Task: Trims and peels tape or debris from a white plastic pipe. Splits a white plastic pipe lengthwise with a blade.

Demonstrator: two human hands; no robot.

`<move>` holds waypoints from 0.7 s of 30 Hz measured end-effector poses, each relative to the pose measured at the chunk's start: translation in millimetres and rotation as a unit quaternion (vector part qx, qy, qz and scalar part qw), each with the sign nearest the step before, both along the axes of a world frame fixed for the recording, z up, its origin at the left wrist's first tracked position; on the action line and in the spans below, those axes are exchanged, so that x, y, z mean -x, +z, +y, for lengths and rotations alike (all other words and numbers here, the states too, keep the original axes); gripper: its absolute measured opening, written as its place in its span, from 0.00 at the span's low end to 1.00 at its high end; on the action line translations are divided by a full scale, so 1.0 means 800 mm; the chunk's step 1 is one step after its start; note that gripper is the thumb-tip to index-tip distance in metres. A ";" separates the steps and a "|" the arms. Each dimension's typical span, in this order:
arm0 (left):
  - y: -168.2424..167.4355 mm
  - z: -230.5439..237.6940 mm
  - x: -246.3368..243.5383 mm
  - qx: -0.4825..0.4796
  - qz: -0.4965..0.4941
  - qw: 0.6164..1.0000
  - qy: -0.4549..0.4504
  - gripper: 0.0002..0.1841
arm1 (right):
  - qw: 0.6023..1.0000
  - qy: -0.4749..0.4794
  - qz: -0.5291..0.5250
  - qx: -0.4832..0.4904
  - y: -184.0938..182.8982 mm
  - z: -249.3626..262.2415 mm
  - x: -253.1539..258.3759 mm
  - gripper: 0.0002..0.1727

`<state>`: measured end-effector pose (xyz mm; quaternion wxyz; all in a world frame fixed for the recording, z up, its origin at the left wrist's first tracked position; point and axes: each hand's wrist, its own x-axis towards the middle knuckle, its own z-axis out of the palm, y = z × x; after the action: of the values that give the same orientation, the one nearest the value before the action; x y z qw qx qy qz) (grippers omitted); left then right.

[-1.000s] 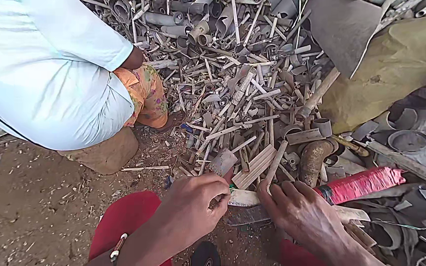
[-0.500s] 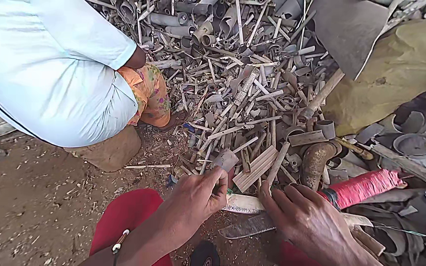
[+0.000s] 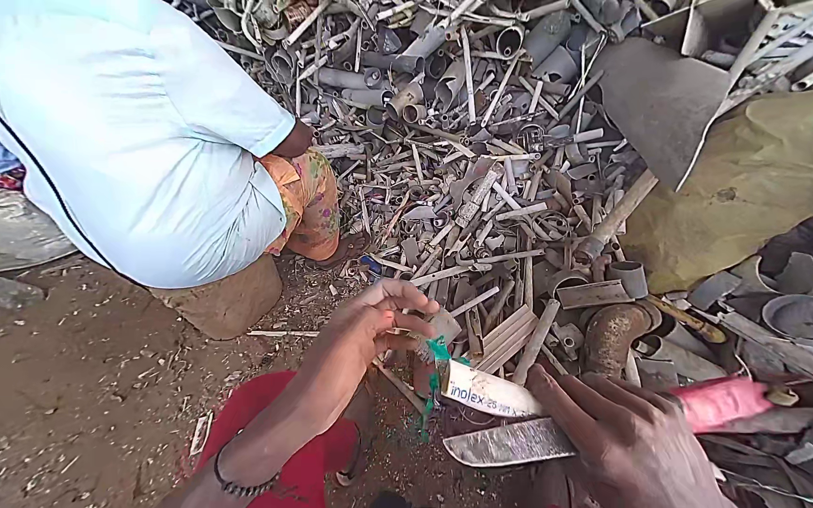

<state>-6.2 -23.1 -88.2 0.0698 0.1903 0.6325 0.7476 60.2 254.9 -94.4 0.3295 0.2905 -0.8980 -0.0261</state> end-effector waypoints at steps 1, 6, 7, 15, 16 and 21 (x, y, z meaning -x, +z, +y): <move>-0.001 -0.003 0.004 -0.009 0.035 0.999 0.020 0.21 | 0.998 0.015 -0.043 0.045 -0.002 0.001 0.000 0.12; -0.005 -0.001 0.005 0.167 0.333 0.927 -0.034 0.25 | 0.939 0.064 -0.266 0.207 -0.014 -0.002 -0.003 0.12; -0.006 0.004 0.001 0.181 0.360 0.914 -0.050 0.23 | 0.928 0.072 -0.293 0.220 -0.016 -0.003 -0.002 0.13; -0.008 -0.001 0.002 0.112 0.328 0.933 -0.096 0.20 | 0.832 0.180 -0.430 0.302 -0.008 0.004 0.005 0.13; -0.008 -0.002 0.002 0.115 0.330 0.933 -0.087 0.19 | 0.823 0.188 -0.439 0.308 -0.007 0.005 0.006 0.14; -0.008 -0.005 0.001 0.080 0.337 0.936 -0.066 0.11 | 0.817 0.219 -0.451 0.286 -0.002 0.007 0.011 0.12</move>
<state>-6.7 -27.4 -94.7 -0.0838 0.4662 0.6627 0.5801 51.4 260.7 -95.8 -0.0470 0.3516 -0.8256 0.4388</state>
